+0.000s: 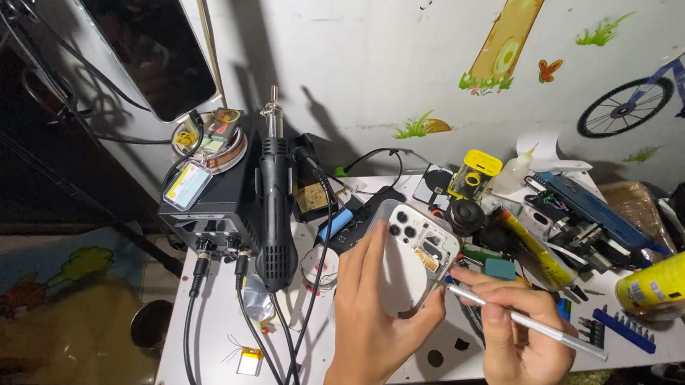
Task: Removing adhesive residue from the backplate of a disassembled smartphone using a precision scraper tool.
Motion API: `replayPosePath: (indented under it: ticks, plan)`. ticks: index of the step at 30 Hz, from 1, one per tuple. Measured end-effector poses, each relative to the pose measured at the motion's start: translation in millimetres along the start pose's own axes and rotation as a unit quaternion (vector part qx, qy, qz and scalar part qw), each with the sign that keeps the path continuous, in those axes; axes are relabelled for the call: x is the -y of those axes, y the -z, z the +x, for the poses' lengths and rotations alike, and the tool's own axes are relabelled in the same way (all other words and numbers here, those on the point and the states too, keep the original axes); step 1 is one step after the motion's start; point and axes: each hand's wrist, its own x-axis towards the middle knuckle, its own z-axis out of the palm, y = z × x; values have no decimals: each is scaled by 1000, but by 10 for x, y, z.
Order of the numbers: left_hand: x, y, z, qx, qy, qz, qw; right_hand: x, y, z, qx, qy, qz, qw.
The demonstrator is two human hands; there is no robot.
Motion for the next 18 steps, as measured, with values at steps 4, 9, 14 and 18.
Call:
replayPosePath:
  ticks: [4, 9, 14, 18]
  plan:
    - [28, -64, -23, -15, -14, 31, 999, 54, -104, 27, -23, 10, -8, 1000]
    - [13, -74, -13, -23, -18, 57, 998, 49, -167, 4, -44, 63, -62, 995]
    - [39, -88, -47, -16, -22, 63, 998, -47, -117, -27, -23, 89, -72, 993]
    - [38, -77, -36, -14, -21, 74, 997, -87, -120, -4, -11, 63, -59, 996]
